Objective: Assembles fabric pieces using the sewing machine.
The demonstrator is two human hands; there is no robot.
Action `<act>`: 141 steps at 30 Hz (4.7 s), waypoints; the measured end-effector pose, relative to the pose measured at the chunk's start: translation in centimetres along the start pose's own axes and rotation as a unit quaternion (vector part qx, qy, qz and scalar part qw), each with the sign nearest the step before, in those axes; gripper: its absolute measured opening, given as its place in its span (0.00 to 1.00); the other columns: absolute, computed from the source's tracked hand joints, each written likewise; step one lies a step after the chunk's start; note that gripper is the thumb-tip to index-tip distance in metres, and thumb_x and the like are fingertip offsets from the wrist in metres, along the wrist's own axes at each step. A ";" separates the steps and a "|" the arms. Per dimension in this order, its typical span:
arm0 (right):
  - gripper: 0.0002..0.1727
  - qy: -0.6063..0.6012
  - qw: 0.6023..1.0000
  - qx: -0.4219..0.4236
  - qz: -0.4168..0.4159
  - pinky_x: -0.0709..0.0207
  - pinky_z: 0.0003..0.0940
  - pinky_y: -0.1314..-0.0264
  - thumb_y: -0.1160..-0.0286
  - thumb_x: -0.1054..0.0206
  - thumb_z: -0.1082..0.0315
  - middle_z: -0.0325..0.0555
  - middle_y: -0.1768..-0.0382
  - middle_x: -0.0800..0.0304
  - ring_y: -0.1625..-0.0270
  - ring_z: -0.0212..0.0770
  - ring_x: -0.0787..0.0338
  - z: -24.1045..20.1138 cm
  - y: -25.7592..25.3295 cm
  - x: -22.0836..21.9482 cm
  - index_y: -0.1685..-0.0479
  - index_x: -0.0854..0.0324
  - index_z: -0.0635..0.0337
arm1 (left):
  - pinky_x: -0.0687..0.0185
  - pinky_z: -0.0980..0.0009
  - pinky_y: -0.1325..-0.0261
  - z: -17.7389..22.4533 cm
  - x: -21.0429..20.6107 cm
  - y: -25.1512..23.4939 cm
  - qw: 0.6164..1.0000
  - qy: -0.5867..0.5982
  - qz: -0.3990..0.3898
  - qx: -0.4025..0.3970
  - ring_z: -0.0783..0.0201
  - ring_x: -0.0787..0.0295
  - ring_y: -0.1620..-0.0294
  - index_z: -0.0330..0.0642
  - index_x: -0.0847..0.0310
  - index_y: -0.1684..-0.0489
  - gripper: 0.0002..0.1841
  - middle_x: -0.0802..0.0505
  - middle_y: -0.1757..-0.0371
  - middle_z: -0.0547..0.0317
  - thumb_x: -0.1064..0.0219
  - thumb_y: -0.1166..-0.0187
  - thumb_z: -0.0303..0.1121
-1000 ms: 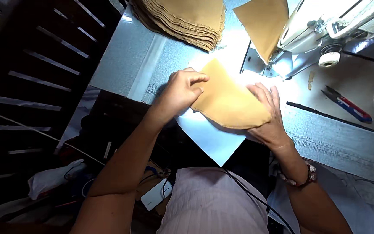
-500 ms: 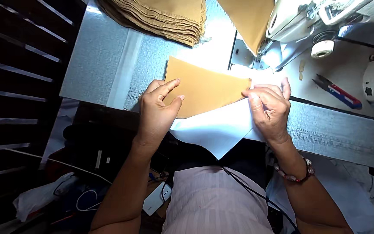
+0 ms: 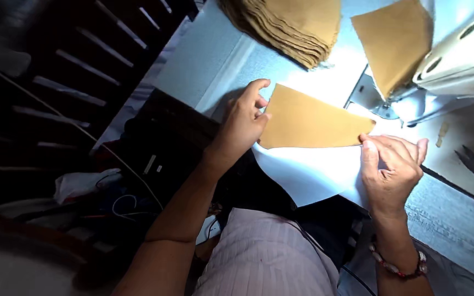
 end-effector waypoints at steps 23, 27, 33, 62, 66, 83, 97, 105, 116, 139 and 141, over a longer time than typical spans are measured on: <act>0.17 0.040 0.999 0.012 -0.008 0.46 0.65 0.16 0.15 0.36 0.63 0.60 0.53 0.04 0.38 0.59 0.10 -0.5 0.2 -0.3 0.58 0.05 0.66 | 0.17 0.65 0.61 -0.2 0.0 -2.0 0.993 -0.061 -0.098 0.011 0.61 0.15 0.68 0.40 0.45 0.08 0.44 0.11 0.47 0.43 0.23 0.28 0.28; 0.18 0.048 0.999 0.015 -0.017 0.46 0.64 0.16 0.14 0.38 0.62 0.61 0.53 0.06 0.38 0.60 0.11 -0.5 0.0 -0.5 0.59 0.06 0.66 | 0.21 0.63 0.62 -0.7 0.3 -2.6 0.992 -0.072 -0.106 0.003 0.60 0.18 0.68 0.39 0.44 0.09 0.46 0.12 0.51 0.45 0.20 0.31 0.32; 0.18 0.049 0.998 0.018 -0.019 0.45 0.64 0.17 0.14 0.37 0.61 0.61 0.53 0.07 0.39 0.59 0.11 -0.5 0.0 -0.4 0.59 0.06 0.65 | 0.20 0.66 0.62 -0.7 0.3 -2.6 0.993 -0.067 -0.098 0.000 0.62 0.18 0.69 0.39 0.43 0.09 0.45 0.12 0.50 0.46 0.21 0.30 0.31; 0.11 0.096 0.993 0.024 -0.069 0.49 0.74 0.21 0.30 0.37 0.64 0.51 0.69 0.14 0.52 0.58 0.13 -1.2 -0.6 0.5 0.76 0.17 0.60 | 0.43 0.47 0.11 8.4 -13.2 -0.3 0.785 -0.099 -0.287 -0.541 0.43 0.31 0.13 0.33 0.26 0.20 0.29 0.23 0.16 0.41 0.60 0.07 0.44; 0.20 0.135 0.980 0.006 -0.147 0.48 0.76 0.22 0.21 0.38 0.64 0.58 0.52 0.14 0.46 0.63 0.16 -0.4 -0.9 -0.1 0.36 0.13 0.63 | 0.41 0.47 0.12 8.8 -13.5 -0.8 0.781 -0.102 -0.279 -0.549 0.42 0.30 0.13 0.32 0.25 0.21 0.29 0.22 0.17 0.40 0.59 0.06 0.45; 0.20 0.154 0.979 -0.008 -0.135 0.43 0.74 0.27 0.22 0.38 0.64 0.59 0.44 0.12 0.38 0.64 0.16 3.2 -3.7 0.2 0.36 0.11 0.61 | 0.44 0.41 0.12 10.6 -15.8 -3.3 0.797 -0.105 -0.278 -0.525 0.36 0.33 0.13 0.42 0.24 0.20 0.29 0.26 0.15 0.35 0.60 0.06 0.48; 0.20 0.139 0.982 -0.005 -0.131 0.47 0.77 0.21 0.21 0.39 0.65 0.59 0.42 0.11 0.35 0.63 0.15 3.7 -4.0 -0.1 0.35 0.12 0.63 | 0.47 0.41 0.10 10.4 -16.1 -3.9 0.807 -0.108 -0.275 -0.512 0.37 0.34 0.12 0.44 0.24 0.19 0.29 0.26 0.15 0.36 0.60 0.06 0.49; 0.28 0.111 0.976 0.110 -0.152 0.56 0.82 0.18 0.22 0.38 0.45 0.51 0.67 0.10 0.37 0.63 0.12 0.5 -3.3 0.8 0.80 0.15 0.59 | 0.55 0.43 0.08 10.9 -17.0 -5.6 0.843 -0.122 -0.285 -0.439 0.41 0.41 0.08 0.35 0.26 0.23 0.30 0.30 0.12 0.37 0.56 0.10 0.50; 0.34 0.142 0.957 0.151 -0.205 0.61 0.83 0.18 0.24 0.43 0.33 0.46 0.73 0.16 0.56 0.56 0.13 -1.9 -1.7 1.0 0.76 0.11 0.56 | 0.68 0.40 0.07 12.1 -18.5 -8.5 0.934 -0.188 -0.205 -0.223 0.34 0.57 0.05 0.24 0.43 0.14 0.43 0.43 0.09 0.27 0.49 0.12 0.59; 0.19 0.111 0.984 0.039 -0.131 0.52 0.77 0.19 0.17 0.40 0.57 0.51 0.57 0.11 0.47 0.57 0.13 -2.9 2.2 -0.1 0.41 0.08 0.54 | 0.30 0.46 0.18 9.4 -11.2 1.1 0.865 -0.046 -0.198 -0.460 0.39 0.17 0.24 0.40 0.07 0.47 0.18 0.08 0.33 0.44 0.45 0.22 0.20; 0.18 0.127 0.984 0.046 -0.117 0.49 0.75 0.20 0.18 0.41 0.59 0.50 0.59 0.11 0.50 0.56 0.13 -2.7 2.1 -0.3 0.43 0.07 0.52 | 0.30 0.46 0.18 9.4 -11.2 0.9 0.863 -0.047 -0.197 -0.463 0.39 0.17 0.24 0.40 0.07 0.46 0.19 0.08 0.33 0.45 0.45 0.22 0.20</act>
Point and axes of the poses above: each hand's wrist, its own y-axis away from the middle knuckle, its own x-axis out of the back of the hand, z = x × y, the point moved 9 cm from there along -y, towards the middle knuckle
